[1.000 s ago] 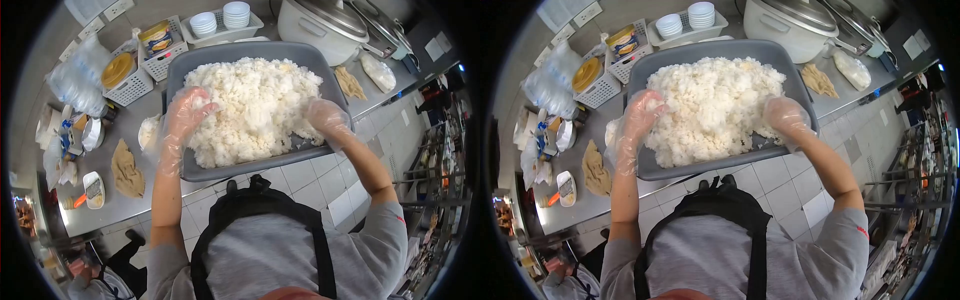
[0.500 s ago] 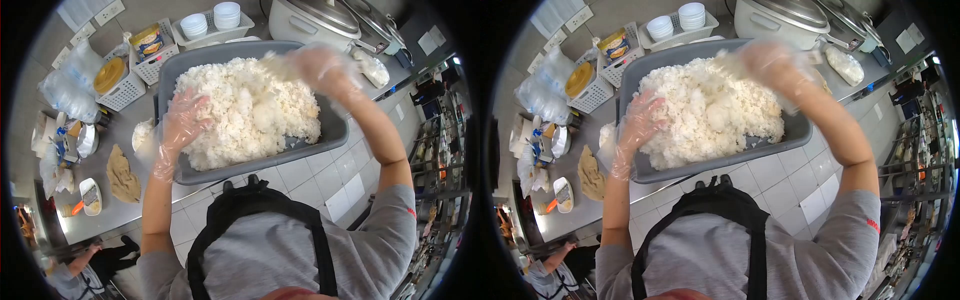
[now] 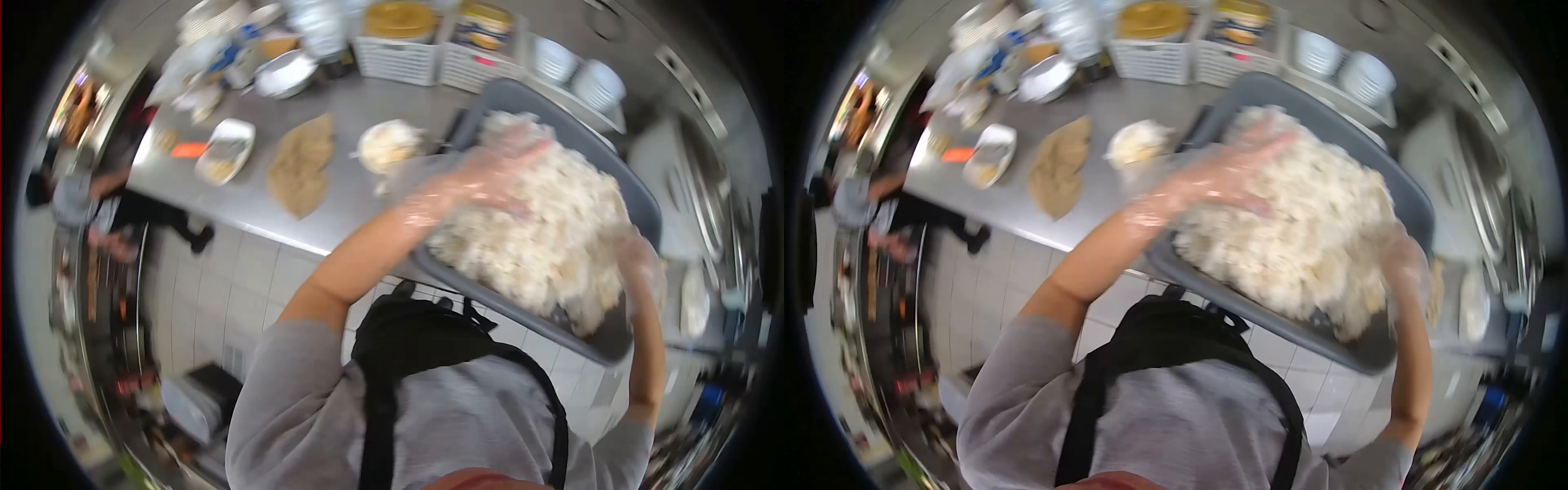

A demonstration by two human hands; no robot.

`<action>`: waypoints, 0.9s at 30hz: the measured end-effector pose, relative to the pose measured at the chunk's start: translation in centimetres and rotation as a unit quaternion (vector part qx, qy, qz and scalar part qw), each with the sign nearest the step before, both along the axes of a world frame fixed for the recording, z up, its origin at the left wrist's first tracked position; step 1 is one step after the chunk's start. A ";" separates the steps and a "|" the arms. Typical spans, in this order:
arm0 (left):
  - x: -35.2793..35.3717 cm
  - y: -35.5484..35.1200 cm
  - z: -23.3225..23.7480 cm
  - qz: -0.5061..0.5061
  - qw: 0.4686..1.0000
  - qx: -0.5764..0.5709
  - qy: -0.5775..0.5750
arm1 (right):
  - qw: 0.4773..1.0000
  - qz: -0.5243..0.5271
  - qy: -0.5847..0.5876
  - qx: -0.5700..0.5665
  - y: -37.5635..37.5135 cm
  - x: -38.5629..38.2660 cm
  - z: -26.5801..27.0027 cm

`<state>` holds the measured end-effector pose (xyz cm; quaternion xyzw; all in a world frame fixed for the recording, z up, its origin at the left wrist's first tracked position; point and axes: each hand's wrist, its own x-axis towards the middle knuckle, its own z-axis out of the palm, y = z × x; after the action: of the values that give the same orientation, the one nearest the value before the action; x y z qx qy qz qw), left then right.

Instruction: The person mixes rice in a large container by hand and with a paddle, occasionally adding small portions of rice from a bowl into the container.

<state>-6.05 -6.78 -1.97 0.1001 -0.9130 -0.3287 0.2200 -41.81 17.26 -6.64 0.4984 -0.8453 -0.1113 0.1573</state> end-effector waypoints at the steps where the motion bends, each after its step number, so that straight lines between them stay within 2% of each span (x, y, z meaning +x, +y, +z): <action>1: 0.1 0.1 -0.2 0.016 1.000 -0.018 0.005 | 0.999 0.015 0.039 0.006 -1.4 0.4 0.4; 2: -0.1 0.1 -0.4 0.019 0.999 -0.038 0.012 | 0.999 0.017 -0.018 0.035 -3.4 5.5 5.8; 3: -0.5 0.1 -0.3 0.010 0.998 -0.058 0.024 | 0.996 0.007 -0.069 0.065 -4.1 8.3 8.9; 5: -0.2 0.3 -0.1 0.031 0.996 -0.080 0.022 | 0.982 0.175 0.035 0.057 -5.5 7.7 9.4; 6: -0.4 0.5 -0.2 0.026 0.996 -0.087 0.025 | 0.958 0.276 0.068 0.022 -7.1 9.1 10.9; 8: -0.9 0.1 -1.7 0.018 0.991 -0.108 0.074 | 0.952 0.284 0.055 0.095 -12.3 10.5 12.0; 9: -0.6 0.1 -1.5 0.024 0.995 -0.087 0.042 | 0.960 0.228 0.081 0.141 -14.8 12.6 13.3; 10: -0.2 0.2 -0.8 0.032 0.997 -0.068 0.009 | 0.926 0.341 0.153 0.046 -16.6 10.2 10.4; 11: 0.0 0.5 -0.1 0.048 0.996 -0.079 -0.019 | 0.876 0.405 0.261 0.007 -19.1 7.8 8.0; 13: 0.1 0.6 0.4 0.064 0.992 -0.095 -0.059 | 0.899 0.373 0.176 0.146 -23.7 5.5 5.5; 16: 0.7 0.4 0.0 0.064 0.988 -0.106 -0.088 | 0.876 0.409 0.148 0.211 -27.0 8.5 6.4; 19: 0.8 0.4 0.3 0.066 0.990 -0.097 -0.072 | 0.885 0.383 0.146 0.220 -24.9 11.5 9.6; 20: 0.9 0.4 0.3 0.061 0.992 -0.084 -0.070 | 0.929 0.320 0.018 0.186 -22.6 13.5 12.7; 21: 0.9 0.3 0.5 0.057 0.994 -0.070 -0.068 | 0.951 0.249 -0.109 0.147 -19.5 16.1 16.8; 22: 0.9 0.3 0.6 0.055 0.995 -0.055 -0.068 | 0.951 0.173 -0.233 0.102 -17.3 16.8 18.8; 24: 1.0 0.4 1.2 0.057 0.996 -0.029 -0.056 | 0.939 0.217 -0.266 0.023 -15.4 10.7 15.1; 26: 1.4 0.8 1.8 0.061 0.998 -0.017 -0.021 | 0.957 -0.017 -0.281 0.065 -11.7 9.4 16.8; 27: 1.6 1.5 2.3 0.083 0.995 -0.045 -0.030 | 0.965 -0.044 -0.242 0.089 -10.2 6.1 15.2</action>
<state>-4.45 -5.32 0.31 0.1756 -0.9217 -0.2641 0.2232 -35.74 7.05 8.53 0.4852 -0.8657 -0.0687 -0.1022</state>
